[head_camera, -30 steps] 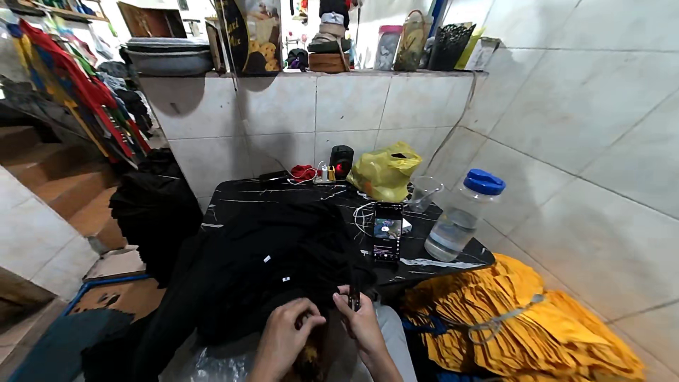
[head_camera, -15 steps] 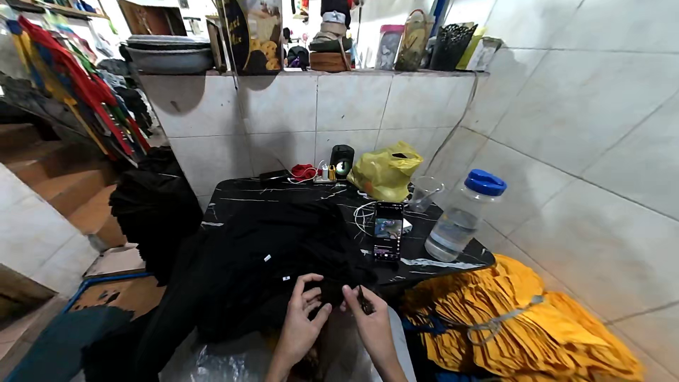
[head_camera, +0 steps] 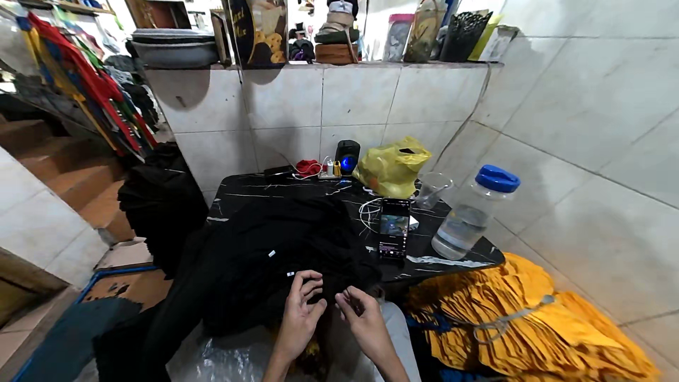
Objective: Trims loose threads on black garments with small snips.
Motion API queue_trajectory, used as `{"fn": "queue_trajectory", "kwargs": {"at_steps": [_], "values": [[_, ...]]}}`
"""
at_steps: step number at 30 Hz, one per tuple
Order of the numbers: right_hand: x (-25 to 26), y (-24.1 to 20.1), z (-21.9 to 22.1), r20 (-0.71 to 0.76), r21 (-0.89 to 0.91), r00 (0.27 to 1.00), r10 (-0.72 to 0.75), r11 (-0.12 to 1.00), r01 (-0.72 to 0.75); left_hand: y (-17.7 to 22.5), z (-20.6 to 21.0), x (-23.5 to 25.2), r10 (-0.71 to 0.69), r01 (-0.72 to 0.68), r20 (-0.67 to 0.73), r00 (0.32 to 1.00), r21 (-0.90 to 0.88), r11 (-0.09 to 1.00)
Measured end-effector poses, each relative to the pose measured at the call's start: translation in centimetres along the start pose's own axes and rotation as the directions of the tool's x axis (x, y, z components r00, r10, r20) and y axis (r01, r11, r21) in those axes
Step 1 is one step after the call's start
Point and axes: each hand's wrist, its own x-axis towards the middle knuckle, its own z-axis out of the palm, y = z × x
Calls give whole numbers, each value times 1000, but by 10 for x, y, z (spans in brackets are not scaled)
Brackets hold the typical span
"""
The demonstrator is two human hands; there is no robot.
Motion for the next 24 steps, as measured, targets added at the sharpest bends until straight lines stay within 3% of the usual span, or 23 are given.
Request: {"fn": "queue_trajectory", "kwargs": {"at_steps": [3,6,9,12,15,19,24], "values": [[-4,-6,-2,15,111,1000,-26,994,24,1,-1,1,35,-35,12,999,48,998],[-6,-6,-2,-9,68,999,-47,997,48,-2,2,-1,81,-100,71,994,315,944],[-7,-3,-2,-12,15,996,-94,995,94,-13,8,-2,224,-209,24,974,469,858],[-6,2,-8,-28,-38,989,-144,989,142,-16,5,1,272,-225,-63,960,404,887],[-5,7,-17,-44,-219,990,-132,968,120,-7,0,4,141,-113,-94,986,254,960],[-4,14,-20,13,-403,980,-201,895,189,1,-6,5,63,-60,-31,998,69,996],[-5,11,-7,76,-476,966,-245,843,251,1,-6,2,38,-39,19,999,37,999]]}}
